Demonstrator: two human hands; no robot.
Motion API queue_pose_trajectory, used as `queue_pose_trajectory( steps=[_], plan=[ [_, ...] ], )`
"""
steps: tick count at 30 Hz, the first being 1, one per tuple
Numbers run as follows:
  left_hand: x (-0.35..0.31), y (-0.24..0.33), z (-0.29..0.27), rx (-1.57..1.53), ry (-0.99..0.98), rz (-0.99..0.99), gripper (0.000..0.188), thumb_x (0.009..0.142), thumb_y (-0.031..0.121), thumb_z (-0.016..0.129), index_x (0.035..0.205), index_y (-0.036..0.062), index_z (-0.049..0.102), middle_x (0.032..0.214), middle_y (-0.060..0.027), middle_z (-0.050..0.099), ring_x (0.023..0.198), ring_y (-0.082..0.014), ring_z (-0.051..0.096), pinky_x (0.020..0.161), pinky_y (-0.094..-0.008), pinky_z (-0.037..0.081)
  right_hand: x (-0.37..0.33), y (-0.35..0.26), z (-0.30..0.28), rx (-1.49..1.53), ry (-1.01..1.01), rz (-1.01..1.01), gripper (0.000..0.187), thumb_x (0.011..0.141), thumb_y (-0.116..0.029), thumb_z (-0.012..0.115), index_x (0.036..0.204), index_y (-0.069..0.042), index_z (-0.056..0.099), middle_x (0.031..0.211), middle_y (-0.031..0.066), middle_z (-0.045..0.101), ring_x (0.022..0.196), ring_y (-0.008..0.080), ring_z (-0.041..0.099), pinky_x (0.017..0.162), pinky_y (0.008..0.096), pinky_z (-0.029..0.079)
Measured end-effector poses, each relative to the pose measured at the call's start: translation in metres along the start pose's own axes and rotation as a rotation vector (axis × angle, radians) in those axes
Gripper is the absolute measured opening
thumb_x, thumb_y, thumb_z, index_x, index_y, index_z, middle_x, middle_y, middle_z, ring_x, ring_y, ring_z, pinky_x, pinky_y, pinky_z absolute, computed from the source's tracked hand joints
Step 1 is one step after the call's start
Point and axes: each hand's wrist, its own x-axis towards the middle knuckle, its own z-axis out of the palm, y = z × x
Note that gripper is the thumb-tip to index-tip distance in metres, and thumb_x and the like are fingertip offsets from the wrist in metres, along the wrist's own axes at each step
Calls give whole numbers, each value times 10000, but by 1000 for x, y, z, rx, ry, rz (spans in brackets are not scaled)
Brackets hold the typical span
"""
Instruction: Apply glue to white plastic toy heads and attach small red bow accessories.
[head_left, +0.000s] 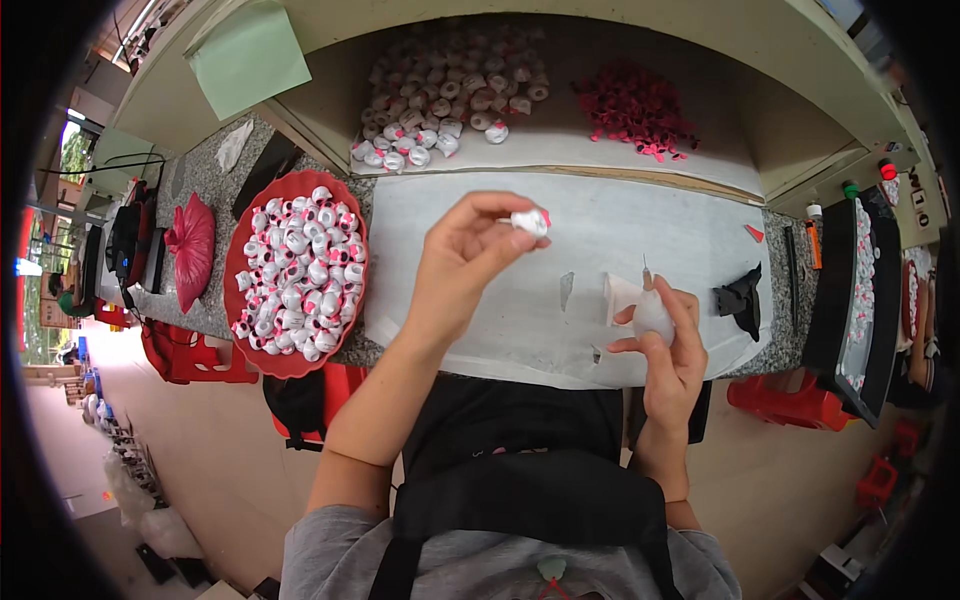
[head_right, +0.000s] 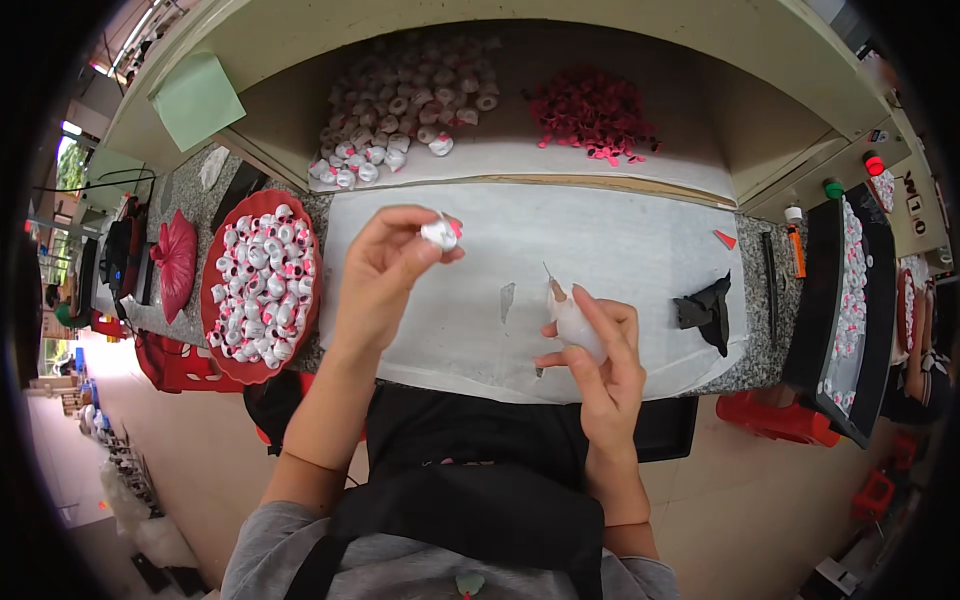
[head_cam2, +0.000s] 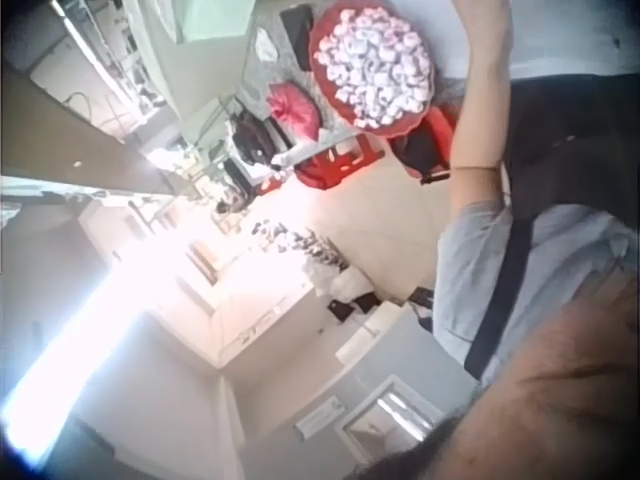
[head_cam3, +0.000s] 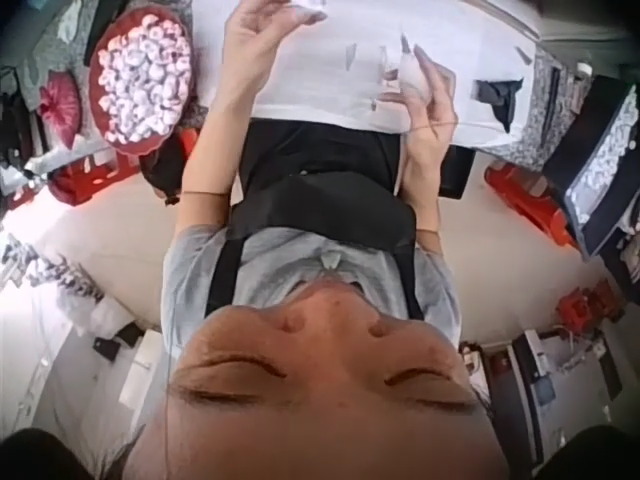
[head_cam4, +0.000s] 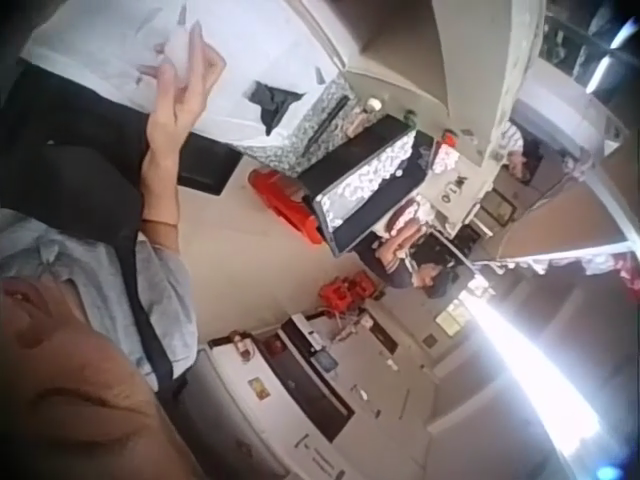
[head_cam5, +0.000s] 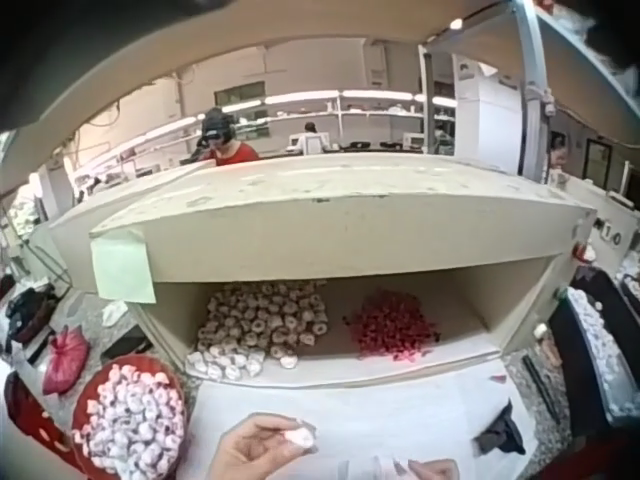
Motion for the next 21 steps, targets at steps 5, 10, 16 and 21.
queue_pose_trajectory(
  steps=[5,10,16,21],
  plan=[
    [-44,-12,9,-318,98,-102,271,740,10,514,997,44,436,932,-110,523,855,-165,518,739,-312,442,1,-6,2,138,66,-120,305,668,20,509,964,14,435,863,93,426,722,152,475,452,223,432],
    [-62,-15,9,-351,140,-99,337,714,7,542,1029,21,424,987,-129,504,879,-171,513,776,-319,421,0,-17,19,376,122,-216,317,652,-68,611,898,-64,411,826,61,410,635,117,399,555,217,379],
    [-74,-14,7,-304,106,-66,338,703,3,552,1017,1,428,986,-152,500,875,-207,524,799,-328,414,-11,-13,35,-55,89,-501,381,624,-248,686,823,-72,413,762,41,395,595,110,395,529,229,376],
    [-76,-14,5,-325,92,-59,341,705,11,553,1021,0,425,984,-157,499,880,-210,524,797,-329,415,-17,-14,45,-145,-8,-653,389,616,-247,701,831,-75,424,763,42,415,551,100,409,442,206,370]
  ],
)
